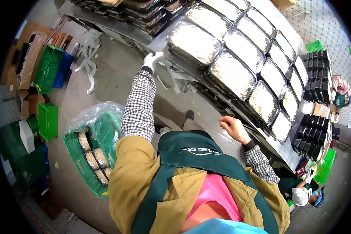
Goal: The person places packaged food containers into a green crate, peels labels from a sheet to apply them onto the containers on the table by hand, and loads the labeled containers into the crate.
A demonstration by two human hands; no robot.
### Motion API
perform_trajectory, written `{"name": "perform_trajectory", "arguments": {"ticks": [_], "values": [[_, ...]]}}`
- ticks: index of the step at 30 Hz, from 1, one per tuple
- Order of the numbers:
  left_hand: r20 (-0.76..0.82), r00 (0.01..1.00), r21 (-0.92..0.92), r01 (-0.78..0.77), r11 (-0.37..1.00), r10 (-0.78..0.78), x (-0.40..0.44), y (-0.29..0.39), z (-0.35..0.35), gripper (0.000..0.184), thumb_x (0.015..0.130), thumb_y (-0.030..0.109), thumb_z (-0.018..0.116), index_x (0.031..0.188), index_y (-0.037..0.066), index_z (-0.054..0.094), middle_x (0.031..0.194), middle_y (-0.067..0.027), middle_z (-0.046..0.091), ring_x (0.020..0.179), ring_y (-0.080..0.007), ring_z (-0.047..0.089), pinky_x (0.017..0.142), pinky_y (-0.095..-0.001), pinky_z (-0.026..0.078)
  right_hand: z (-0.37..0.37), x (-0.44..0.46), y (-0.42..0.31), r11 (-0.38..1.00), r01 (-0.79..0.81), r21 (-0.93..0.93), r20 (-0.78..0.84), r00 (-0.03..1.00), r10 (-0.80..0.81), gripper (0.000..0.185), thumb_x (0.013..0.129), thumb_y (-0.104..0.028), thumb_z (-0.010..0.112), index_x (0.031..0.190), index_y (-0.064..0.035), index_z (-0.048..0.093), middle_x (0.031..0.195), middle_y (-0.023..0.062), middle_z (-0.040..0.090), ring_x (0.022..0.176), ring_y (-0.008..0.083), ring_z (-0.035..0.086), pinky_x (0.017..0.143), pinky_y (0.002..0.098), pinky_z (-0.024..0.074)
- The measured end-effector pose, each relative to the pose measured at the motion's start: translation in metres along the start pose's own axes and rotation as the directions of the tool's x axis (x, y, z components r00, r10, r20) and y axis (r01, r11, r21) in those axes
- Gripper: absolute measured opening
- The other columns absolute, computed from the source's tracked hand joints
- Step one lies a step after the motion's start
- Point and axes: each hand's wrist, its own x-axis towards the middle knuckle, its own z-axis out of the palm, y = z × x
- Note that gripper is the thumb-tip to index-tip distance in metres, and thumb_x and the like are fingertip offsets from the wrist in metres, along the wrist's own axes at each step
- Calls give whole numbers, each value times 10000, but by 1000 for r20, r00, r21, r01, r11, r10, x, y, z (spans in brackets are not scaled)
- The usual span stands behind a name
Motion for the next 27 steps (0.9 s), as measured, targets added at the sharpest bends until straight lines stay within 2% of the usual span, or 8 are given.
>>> {"name": "perform_trajectory", "arguments": {"ticks": [2, 3, 8, 10, 12, 21, 23, 27], "values": [[-14, 963, 90, 269, 959, -269, -6, 34, 5, 283, 805, 249, 665, 960, 13, 677, 877, -62, 678, 771, -137, 608, 715, -280, 463, -18, -8, 10, 998, -69, -11, -13, 998, 69, 202, 876, -144, 563, 994, 12, 613, 871, 151, 649, 769, 271, 639, 685, 334, 495], [91, 996, 205, -21, 978, 2, 17, -13, -18, 225, 834, 187, 642, 976, 17, 678, 927, -44, 671, 857, -129, 599, 794, -274, 447, -23, -9, 11, 999, -44, -24, -10, 999, 43, 203, 876, -144, 563, 997, 11, 612, 876, 152, 649, 780, 278, 638, 688, 336, 495], [-108, 985, -80, 126, 989, -135, -33, 49, 1, 188, 901, 101, 492, 932, 19, 658, 854, -49, 660, 765, -132, 595, 698, -271, 470, -37, 3, -28, 986, 164, 27, 53, 985, -165, 198, 881, -130, 569, 1019, 5, 612, 947, 157, 641, 834, 292, 633, 725, 337, 500], [-7, 992, 233, -118, 965, 124, -92, 92, 12, 100, 854, 73, 540, 814, 32, 621, 766, -18, 624, 699, -109, 555, 647, -254, 457, -44, 10, -54, 967, 194, 163, 45, 978, -204, 193, 879, -105, 581, 1038, 1, 609, 946, 142, 636, 846, 244, 634, 738, 312, 500], [34, 990, 243, -140, 960, 136, -159, 149, 47, 91, 859, 84, 549, 847, 28, 619, 768, -37, 633, 710, -113, 577, 659, -268, 469, -29, 27, -58, 889, 418, 186, -290, 888, -356, 209, 881, -114, 601, 1070, -25, 599, 967, 100, 625, 845, 174, 620, 741, 296, 498], [374, 925, 146, -120, 982, 58, -273, 253, 155, 150, 840, 64, 649, 979, 10, 638, 821, -28, 649, 747, -85, 596, 655, -223, 469, 5, 20, -101, 696, 424, 580, -544, 837, -57, 73, 818, -89, 682, 853, -37, 645, 984, 17, 584, 816, 75, 548, 746, 235, 459], [582, 806, -230, 294, 928, -111, -288, 275, 182, 256, 843, 68, 646, 1091, 19, 609, 901, -48, 656, 816, -95, 609, 722, -233, 499, 1, -9, -92, 795, 472, 380, -701, 708, -85, 66, 795, -76, 696, 804, -37, 644, 946, 22, 592, 845, 95, 554, 759, 248, 454], [855, 477, 122, 200, 972, -205, -292, 259, 206, 175, 860, 124, 640, 983, 4, 670, 915, -31, 658, 789, -78, 596, 693, -220, 478, -24, -70, -72, 862, 435, 260, -838, 545, -22, 80, 761, -62, 714, 775, -31, 642, 881, 34, 602, 809, 114, 561, 738, 250, 456]]}}
